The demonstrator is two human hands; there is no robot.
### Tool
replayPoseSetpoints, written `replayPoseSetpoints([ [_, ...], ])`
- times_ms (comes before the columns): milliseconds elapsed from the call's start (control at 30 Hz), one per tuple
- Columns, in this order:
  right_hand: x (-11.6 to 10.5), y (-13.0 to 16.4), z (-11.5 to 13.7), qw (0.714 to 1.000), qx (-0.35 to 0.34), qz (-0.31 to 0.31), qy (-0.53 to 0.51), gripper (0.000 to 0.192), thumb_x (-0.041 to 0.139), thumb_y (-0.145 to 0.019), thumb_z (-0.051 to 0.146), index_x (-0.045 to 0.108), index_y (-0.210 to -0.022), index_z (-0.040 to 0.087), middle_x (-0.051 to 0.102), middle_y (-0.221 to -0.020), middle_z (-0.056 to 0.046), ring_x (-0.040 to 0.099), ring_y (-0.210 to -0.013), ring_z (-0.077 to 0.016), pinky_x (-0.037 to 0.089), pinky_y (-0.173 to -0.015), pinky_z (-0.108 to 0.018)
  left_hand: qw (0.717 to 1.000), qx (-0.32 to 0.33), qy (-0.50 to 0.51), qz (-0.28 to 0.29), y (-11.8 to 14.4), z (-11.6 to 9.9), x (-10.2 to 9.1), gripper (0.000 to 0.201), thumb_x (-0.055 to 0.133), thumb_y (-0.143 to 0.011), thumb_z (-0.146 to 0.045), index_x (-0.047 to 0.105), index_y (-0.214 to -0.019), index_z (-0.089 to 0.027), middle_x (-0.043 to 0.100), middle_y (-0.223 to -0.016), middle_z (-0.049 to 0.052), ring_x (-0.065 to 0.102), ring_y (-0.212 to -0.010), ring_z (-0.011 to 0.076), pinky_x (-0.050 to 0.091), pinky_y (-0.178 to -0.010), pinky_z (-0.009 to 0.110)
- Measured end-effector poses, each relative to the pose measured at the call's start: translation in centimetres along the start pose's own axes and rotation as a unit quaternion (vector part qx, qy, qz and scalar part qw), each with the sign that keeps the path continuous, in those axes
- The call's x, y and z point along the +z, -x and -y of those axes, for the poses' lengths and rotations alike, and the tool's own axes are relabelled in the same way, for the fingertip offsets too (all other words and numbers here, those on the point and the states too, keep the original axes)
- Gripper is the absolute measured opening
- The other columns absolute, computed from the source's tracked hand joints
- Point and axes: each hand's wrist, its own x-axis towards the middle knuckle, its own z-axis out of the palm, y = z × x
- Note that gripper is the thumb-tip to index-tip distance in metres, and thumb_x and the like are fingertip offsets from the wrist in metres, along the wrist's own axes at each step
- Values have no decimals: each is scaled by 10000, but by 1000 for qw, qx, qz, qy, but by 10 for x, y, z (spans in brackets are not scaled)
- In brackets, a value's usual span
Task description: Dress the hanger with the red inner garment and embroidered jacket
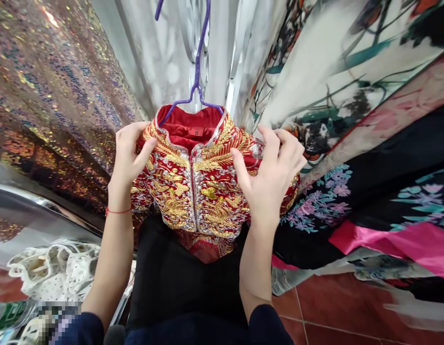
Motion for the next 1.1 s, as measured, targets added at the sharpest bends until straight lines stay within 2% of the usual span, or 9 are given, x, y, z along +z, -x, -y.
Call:
replayPoseSetpoints([
  [133, 15, -9, -30, 996, -27, 70, 47, 464, 407, -996, 572, 668, -999, 188, 659, -884, -89, 580, -872, -232, 397, -845, -375, 999, 2, -22, -35, -5, 14, 1, 370, 377, -1021, -485, 635, -1003, -221, 708, -953, 63, 625, -928, 181, 419, -971, 366],
  [267, 22, -30, -44, 996, -34, 69, 41, 505, 367, -1017, 565, 650, -812, 200, 623, -723, -42, 548, -714, -180, 357, -745, -326, 998, 16, -34, -51, -24, -2, -9, 346, 405, -1013, -481, 635, -941, -233, 675, -853, 57, 601, -852, 183, 415, -899, 361],
  [400, 22, -41, -50, 998, -14, 64, 16, 528, 386, -1005, 574, 589, -684, 209, 530, -604, -8, 448, -581, -148, 288, -646, -305, 1000, 4, -15, -25, -35, -10, -13, 358, 420, -1004, -489, 612, -847, -230, 592, -736, 36, 542, -734, 170, 391, -772, 326],
  [467, 23, -34, -47, 998, -12, 63, 12, 526, 410, -993, 549, 520, -606, 209, 450, -546, 7, 378, -536, -136, 248, -610, -304, 1000, -15, -15, -22, -29, -6, -6, 415, 429, -995, -493, 530, -696, -224, 496, -626, 12, 458, -624, 154, 340, -674, 320],
  [567, 24, -16, -40, 999, -20, 21, 37, 519, 440, -975, 490, 403, -536, 214, 364, -506, 20, 311, -508, -124, 214, -595, -309, 995, -30, -42, -87, -9, 2, 7, 503, 461, -966, -493, 310, -574, -217, 330, -539, -13, 330, -570, 152, 264, -633, 341],
  [667, 26, -3, -38, 999, -25, -19, 44, 502, 448, -966, 438, 336, -528, 218, 311, -502, 30, 285, -501, -119, 206, -598, -311, 986, -43, -65, -148, 7, 3, 16, 512, 473, -950, -481, 236, -583, -213, 267, -538, -22, 294, -590, 160, 253, -655, 349],
  [900, 34, -3, -52, 998, -43, -30, 34, 478, 420, -968, 429, 324, -548, 222, 280, -523, 37, 280, -507, -123, 232, -608, -318, 985, -51, -56, -157, 5, -1, 20, 510, 515, -928, -456, 232, -580, -213, 262, -534, -26, 287, -599, 161, 258, -669, 353],
  [1000, 36, -3, -53, 999, -31, -14, 28, 439, 407, -973, 446, 440, -597, 220, 379, -561, 16, 361, -545, -143, 290, -646, -335, 986, -42, -52, -153, 4, 1, 20, 494, 520, -932, -448, 259, -584, -214, 297, -542, -23, 296, -610, 161, 248, -670, 350],
  [1100, 36, -3, -42, 1000, 1, -21, 1, 312, 443, -969, 435, 603, -850, 195, 583, -791, -71, 536, -749, -216, 392, -757, -386, 987, -29, -56, -150, 5, 0, 18, 495, 519, -941, -421, 242, -587, -212, 297, -544, -24, 298, -611, 162, 231, -664, 351],
])
